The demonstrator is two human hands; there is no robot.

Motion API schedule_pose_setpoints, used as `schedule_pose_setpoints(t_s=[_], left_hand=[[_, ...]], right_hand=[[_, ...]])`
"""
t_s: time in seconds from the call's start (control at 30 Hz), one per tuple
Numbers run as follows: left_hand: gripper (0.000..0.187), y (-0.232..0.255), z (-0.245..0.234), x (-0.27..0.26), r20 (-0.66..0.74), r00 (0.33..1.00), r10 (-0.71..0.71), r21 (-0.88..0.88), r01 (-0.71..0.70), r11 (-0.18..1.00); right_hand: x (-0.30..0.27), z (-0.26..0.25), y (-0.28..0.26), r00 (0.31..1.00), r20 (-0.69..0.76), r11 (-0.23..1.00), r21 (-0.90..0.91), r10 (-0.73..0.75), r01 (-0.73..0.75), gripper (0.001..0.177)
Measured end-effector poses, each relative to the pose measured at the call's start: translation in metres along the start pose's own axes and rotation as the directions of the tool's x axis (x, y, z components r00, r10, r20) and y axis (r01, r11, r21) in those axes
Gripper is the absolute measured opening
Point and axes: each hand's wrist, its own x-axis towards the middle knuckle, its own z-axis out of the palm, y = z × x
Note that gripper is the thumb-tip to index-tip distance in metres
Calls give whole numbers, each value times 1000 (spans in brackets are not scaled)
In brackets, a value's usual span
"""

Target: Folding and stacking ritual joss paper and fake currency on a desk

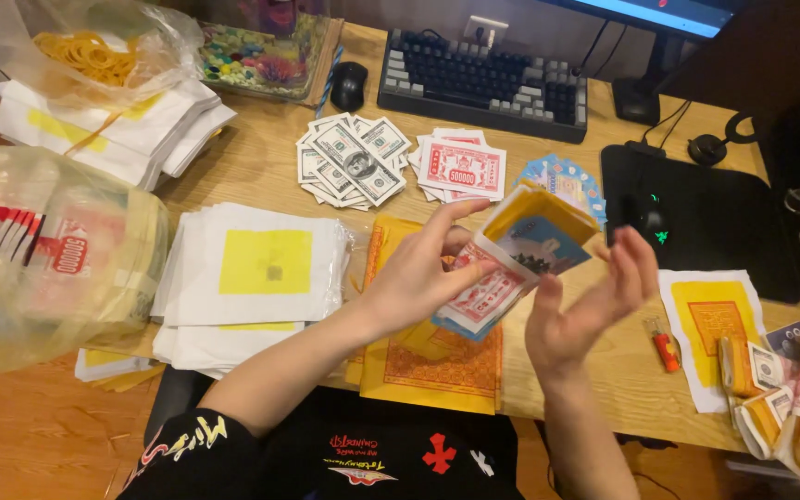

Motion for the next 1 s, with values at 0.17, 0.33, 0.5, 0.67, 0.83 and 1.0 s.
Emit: schedule_pose_setpoints(t_s=[0.17, 0.33, 0.5, 0.67, 0.83, 1.0], left_hand=[[66, 14, -15, 2, 182, 983, 32, 298, -86, 951], [61, 41, -32, 1, 309, 951, 35, 518, -199, 832], [44, 27, -24, 1, 427, 901, 72, 641, -358, 679], [41, 20, -29, -4, 476, 849, 229, 717, -526, 458], [41, 11, -39, -4, 522, 831, 191, 738, -553, 387], [16, 13, -55, -9, 492, 809, 320, 704, -586, 400]], right_hand=[[49, -14, -40, 731, 474, 718, -254, -491, 648, 18], [89, -15, -64, 496, 679, 561, -148, -541, 814, 21], [95, -24, -70, 306, 833, 431, -91, -461, 898, 22], [100, -25, -69, 226, 847, 456, 21, -481, 890, 11], [107, -31, -81, 196, 797, 653, 298, -572, 696, 19], [131, -41, -93, 212, 781, 781, 478, -587, 401, 22]])
